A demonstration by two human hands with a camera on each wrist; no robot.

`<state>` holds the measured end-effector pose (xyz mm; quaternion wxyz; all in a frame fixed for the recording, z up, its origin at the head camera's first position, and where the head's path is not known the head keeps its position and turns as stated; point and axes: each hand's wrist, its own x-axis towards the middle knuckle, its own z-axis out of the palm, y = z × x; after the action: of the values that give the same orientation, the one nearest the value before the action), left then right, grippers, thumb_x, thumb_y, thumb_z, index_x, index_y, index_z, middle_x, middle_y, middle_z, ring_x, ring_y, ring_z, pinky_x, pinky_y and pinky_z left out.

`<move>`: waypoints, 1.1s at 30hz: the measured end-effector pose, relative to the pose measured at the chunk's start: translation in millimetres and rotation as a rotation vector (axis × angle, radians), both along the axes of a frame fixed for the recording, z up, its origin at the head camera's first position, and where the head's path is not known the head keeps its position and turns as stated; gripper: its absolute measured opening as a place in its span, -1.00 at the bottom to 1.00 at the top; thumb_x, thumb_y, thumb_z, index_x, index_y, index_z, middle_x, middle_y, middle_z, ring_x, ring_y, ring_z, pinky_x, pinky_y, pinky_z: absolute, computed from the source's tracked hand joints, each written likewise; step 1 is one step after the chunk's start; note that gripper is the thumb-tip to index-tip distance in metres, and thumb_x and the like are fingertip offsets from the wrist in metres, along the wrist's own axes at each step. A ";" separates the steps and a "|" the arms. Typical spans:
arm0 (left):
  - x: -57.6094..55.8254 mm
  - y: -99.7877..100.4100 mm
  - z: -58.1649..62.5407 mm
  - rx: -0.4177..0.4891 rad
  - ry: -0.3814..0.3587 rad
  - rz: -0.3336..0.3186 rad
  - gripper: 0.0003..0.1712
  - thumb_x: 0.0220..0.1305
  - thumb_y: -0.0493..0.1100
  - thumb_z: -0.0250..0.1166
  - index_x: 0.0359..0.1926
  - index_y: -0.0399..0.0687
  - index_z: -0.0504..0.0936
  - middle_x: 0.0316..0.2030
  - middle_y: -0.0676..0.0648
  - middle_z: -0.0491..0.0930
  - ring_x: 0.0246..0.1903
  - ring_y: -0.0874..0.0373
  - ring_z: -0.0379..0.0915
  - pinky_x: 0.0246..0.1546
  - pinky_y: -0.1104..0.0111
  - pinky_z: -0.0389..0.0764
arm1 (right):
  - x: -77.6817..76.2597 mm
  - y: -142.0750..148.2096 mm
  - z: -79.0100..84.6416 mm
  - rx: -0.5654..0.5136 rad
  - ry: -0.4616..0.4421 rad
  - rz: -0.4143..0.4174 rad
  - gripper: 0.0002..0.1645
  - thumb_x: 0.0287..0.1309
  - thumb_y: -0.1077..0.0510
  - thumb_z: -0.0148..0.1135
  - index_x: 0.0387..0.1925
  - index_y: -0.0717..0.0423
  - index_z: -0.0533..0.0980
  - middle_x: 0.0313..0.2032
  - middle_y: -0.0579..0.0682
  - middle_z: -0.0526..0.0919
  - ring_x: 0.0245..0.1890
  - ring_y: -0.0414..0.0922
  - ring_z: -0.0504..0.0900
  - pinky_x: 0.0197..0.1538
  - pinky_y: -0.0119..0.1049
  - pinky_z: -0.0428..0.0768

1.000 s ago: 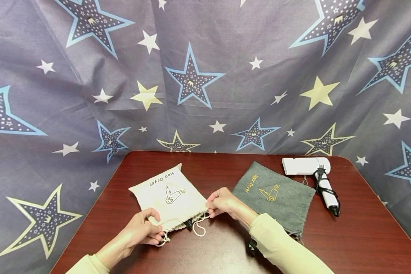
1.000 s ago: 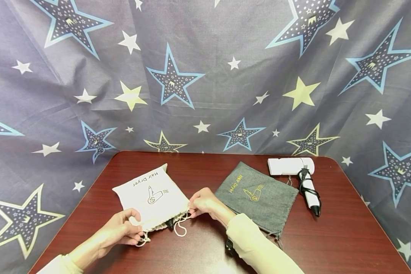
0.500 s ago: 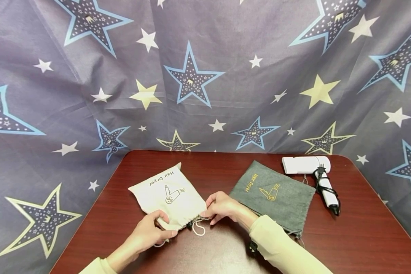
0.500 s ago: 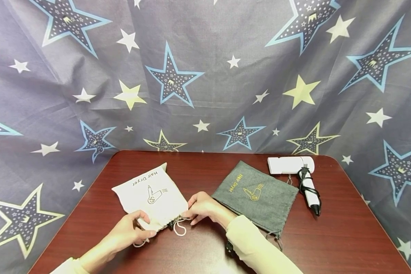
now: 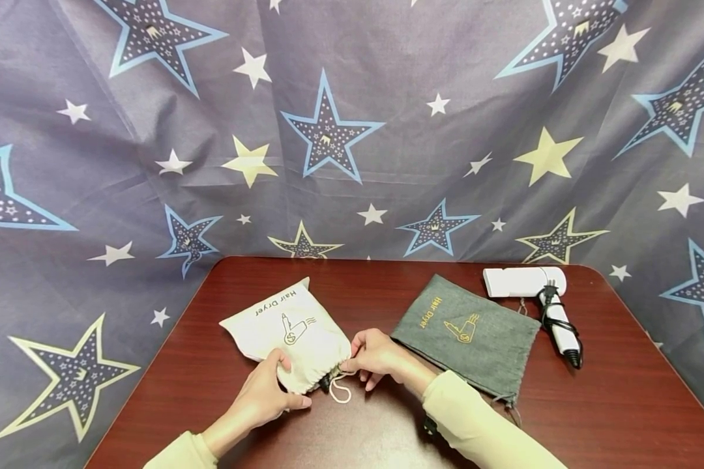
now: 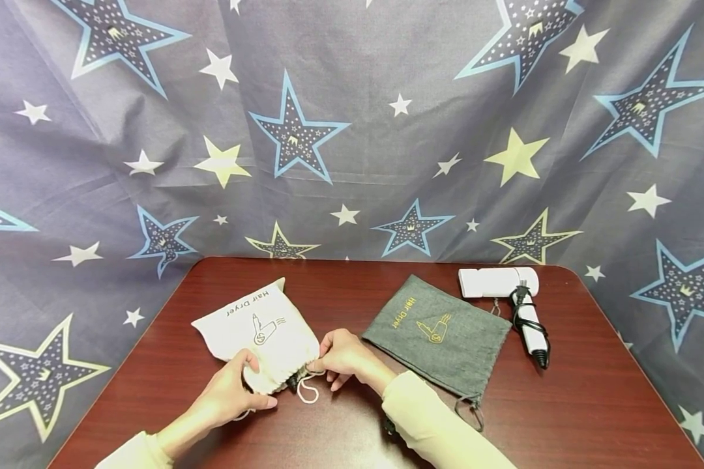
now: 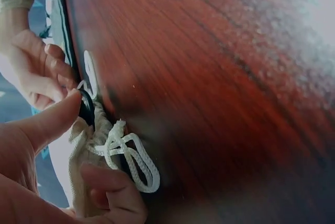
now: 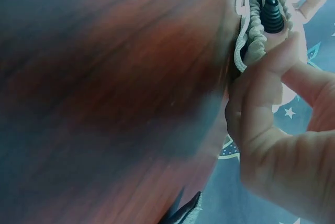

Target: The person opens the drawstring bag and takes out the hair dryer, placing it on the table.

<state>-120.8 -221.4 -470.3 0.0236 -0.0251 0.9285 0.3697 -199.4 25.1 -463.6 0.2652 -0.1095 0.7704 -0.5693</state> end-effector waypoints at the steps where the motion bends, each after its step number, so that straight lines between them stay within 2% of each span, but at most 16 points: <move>1: -0.6 0.4 0.0 -0.019 0.014 -0.007 -0.17 -0.35 -0.12 0.84 -0.19 0.00 0.36 -0.39 -0.02 0.44 -0.38 0.10 0.38 -0.33 0.22 0.41 | -0.1 -0.2 0.7 -0.001 0.001 0.002 -0.65 0.10 0.31 0.56 -0.33 0.29 0.46 -0.58 0.11 0.58 -0.69 -0.16 0.49 -0.71 -0.37 0.53; 4: -1.4 1.4 0.0 -0.040 0.040 -0.020 -0.25 -0.30 -0.13 0.81 -0.24 0.02 0.39 -0.39 0.00 0.44 -0.33 0.09 0.37 -0.29 0.20 0.40 | 0.0 -1.4 2.1 0.002 0.002 0.008 -0.62 0.10 0.28 0.58 -0.30 0.30 0.46 -0.56 0.11 0.58 -0.69 -0.15 0.49 -0.70 -0.36 0.54; 8: -0.3 0.9 -2.7 -0.035 0.066 -0.042 -0.42 -0.18 -0.19 0.71 -0.30 0.06 0.42 -0.45 0.05 0.46 -0.36 0.12 0.43 -0.31 0.19 0.42 | 0.8 -2.9 1.7 0.007 -0.002 0.019 -0.68 0.14 0.28 0.54 -0.36 0.25 0.47 -0.58 0.09 0.57 -0.68 -0.15 0.49 -0.70 -0.35 0.55; 13: -0.6 -3.0 -16.1 -0.010 0.137 -0.091 -0.57 -0.08 -0.22 0.57 -0.33 0.09 0.44 -0.54 0.09 0.44 -0.44 0.14 0.44 -0.41 0.19 0.41 | 1.5 -3.4 0.0 0.003 -0.013 0.020 -0.74 0.20 0.33 0.43 -0.43 0.22 0.46 -0.55 0.10 0.55 -0.68 -0.14 0.51 -0.70 -0.37 0.53; 17: -1.5 -6.3 -23.6 -0.032 0.196 -0.116 -0.63 -0.01 -0.21 0.51 -0.32 0.12 0.45 -0.57 0.12 0.41 -0.49 0.18 0.39 -0.49 0.24 0.35 | 2.2 -3.7 0.6 0.009 -0.024 0.012 -0.76 0.22 0.34 0.37 -0.44 0.18 0.44 -0.51 0.15 0.58 -0.67 -0.13 0.52 -0.71 -0.37 0.52; 20: 0.3 -4.2 -16.1 -0.036 0.151 -0.084 -0.67 -0.02 -0.21 0.48 -0.36 0.13 0.46 -0.57 0.13 0.43 -0.46 0.20 0.42 -0.44 0.24 0.40 | 3.2 -4.1 1.5 0.020 -0.033 0.007 -0.75 0.23 0.33 0.35 -0.44 0.18 0.42 -0.49 0.18 0.60 -0.68 -0.13 0.52 -0.71 -0.37 0.51; 23: 2.3 -0.6 -5.8 -0.021 0.062 -0.034 -0.71 0.01 -0.24 0.44 -0.36 0.11 0.47 -0.61 0.13 0.50 -0.53 0.20 0.50 -0.43 0.25 0.45 | 3.9 -4.1 1.9 0.030 -0.042 -0.001 -0.76 0.25 0.32 0.33 -0.43 0.18 0.40 -0.49 0.18 0.60 -0.68 -0.12 0.51 -0.72 -0.37 0.50; 26: 2.9 1.5 -0.8 -0.024 0.009 -0.002 -0.75 0.06 -0.26 0.40 -0.35 0.08 0.48 -0.65 0.12 0.54 -0.62 0.22 0.51 -0.45 0.27 0.47 | 3.8 -3.7 2.1 0.038 -0.047 -0.006 -0.77 0.27 0.31 0.31 -0.41 0.17 0.40 -0.49 0.18 0.60 -0.68 -0.12 0.50 -0.73 -0.36 0.50; 30: 2.3 3.7 0.2 -0.039 0.022 0.002 -0.77 0.14 -0.23 0.40 -0.38 0.07 0.46 -0.62 0.12 0.53 -0.58 0.22 0.51 -0.42 0.25 0.49 | 4.5 -3.8 2.4 0.059 -0.020 0.001 -0.77 0.29 0.29 0.32 -0.39 0.18 0.41 -0.48 0.20 0.62 -0.67 -0.12 0.52 -0.72 -0.36 0.51; 31: 1.5 3.2 -1.6 -0.035 0.035 -0.003 -0.76 0.17 -0.20 0.41 -0.39 0.07 0.46 -0.61 0.11 0.52 -0.56 0.22 0.51 -0.42 0.24 0.49 | 4.6 -4.0 2.4 0.067 -0.006 0.006 -0.77 0.29 0.27 0.34 -0.39 0.19 0.42 -0.48 0.20 0.63 -0.67 -0.12 0.52 -0.71 -0.35 0.52; 33: -2.6 -1.0 -13.4 -0.026 0.102 -0.028 -0.71 0.23 -0.10 0.45 -0.40 0.09 0.44 -0.59 0.12 0.48 -0.56 0.22 0.47 -0.49 0.25 0.46 | 4.5 -4.4 2.3 0.085 0.024 0.014 -0.74 0.28 0.24 0.38 -0.39 0.19 0.43 -0.49 0.19 0.63 -0.67 -0.13 0.52 -0.70 -0.34 0.54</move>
<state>-123.3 -222.3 -483.7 -0.0189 0.0066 0.9335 0.3579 -194.9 20.7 -461.3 0.2646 -0.1104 0.7962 -0.5328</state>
